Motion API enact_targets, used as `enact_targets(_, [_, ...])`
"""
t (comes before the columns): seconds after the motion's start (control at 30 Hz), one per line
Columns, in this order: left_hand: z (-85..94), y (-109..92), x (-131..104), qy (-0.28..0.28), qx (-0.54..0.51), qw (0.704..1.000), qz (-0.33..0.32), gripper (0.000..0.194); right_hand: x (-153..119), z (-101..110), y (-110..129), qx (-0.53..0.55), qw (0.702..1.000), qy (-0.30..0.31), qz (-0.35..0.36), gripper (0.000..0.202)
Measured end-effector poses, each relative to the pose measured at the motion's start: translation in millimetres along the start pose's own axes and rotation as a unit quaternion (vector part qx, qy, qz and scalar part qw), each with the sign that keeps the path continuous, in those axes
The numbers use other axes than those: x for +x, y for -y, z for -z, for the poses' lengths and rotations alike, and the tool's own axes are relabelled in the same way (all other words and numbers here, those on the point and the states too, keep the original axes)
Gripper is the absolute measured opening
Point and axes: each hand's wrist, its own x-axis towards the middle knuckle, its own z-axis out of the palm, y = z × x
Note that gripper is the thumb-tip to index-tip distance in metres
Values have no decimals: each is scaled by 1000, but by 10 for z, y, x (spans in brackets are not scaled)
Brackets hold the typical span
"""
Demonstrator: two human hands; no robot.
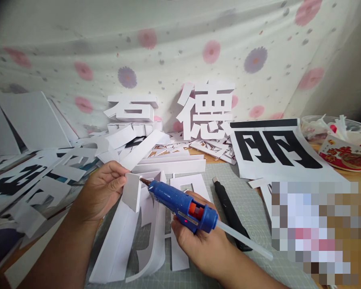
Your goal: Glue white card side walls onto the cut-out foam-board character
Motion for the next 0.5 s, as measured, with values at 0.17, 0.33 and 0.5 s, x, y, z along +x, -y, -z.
enact_targets(0.17, [15,17,-5,2,-14,1000,5,28,80,47,108,-17,1000,16,21,16])
enact_targets(0.33, [45,36,0,6,-23,1000,8,29,17,21,62,-27,1000,1,-3,16])
enact_targets(0.5, [80,59,7,14,-29,999,7,26,-37,46,2,-29,998,30,-49,14])
